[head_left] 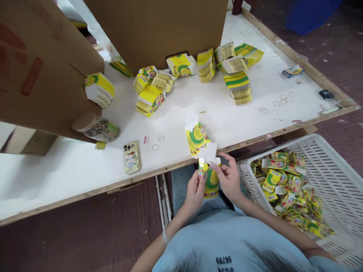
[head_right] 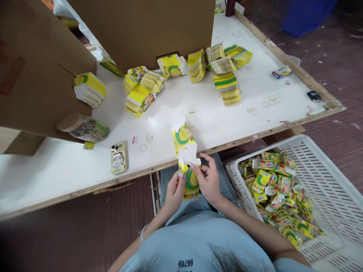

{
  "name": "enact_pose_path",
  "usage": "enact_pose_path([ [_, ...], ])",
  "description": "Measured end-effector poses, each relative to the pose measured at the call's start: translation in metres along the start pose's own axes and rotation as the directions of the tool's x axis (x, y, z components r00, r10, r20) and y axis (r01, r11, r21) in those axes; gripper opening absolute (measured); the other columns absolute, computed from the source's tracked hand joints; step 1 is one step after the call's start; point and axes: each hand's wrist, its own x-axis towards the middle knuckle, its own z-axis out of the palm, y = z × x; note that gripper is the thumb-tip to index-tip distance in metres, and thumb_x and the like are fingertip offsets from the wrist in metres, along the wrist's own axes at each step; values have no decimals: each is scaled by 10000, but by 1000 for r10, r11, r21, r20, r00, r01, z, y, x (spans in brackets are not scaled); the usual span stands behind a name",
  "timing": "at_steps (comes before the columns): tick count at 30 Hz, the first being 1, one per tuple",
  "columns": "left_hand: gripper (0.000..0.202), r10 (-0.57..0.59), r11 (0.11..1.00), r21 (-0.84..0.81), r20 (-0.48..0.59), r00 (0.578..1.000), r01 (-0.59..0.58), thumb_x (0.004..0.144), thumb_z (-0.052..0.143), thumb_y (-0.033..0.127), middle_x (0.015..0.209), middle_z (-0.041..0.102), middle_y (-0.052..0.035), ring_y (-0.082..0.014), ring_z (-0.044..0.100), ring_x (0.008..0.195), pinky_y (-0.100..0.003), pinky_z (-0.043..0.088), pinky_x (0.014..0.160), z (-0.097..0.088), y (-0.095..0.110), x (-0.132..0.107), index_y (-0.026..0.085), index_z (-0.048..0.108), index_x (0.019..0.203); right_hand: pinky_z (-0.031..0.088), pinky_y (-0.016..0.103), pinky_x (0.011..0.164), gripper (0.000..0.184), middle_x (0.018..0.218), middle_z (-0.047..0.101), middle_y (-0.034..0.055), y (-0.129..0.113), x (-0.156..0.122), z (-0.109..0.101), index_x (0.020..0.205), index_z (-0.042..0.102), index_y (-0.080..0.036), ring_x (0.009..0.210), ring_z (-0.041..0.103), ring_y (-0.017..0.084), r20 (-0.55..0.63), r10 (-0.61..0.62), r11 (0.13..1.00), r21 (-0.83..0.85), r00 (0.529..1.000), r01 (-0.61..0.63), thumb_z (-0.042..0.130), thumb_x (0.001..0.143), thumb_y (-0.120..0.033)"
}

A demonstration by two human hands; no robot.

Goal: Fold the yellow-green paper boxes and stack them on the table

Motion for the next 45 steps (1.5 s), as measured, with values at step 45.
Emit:
enact_pose_path([
  [45, 466, 61, 973, 208, 200, 978, -103, 1015, 522, 499, 1317, 723, -148, -236, 731, 1069, -326, 609, 873, -17, -11, -26, 183, 659, 1329, 619, 262, 788, 505, 1051, 769, 39, -24, 6, -66, 1228, 637, -219, 920, 744, 151, 675, 458, 837, -110, 578, -536, 857, 799, -370],
])
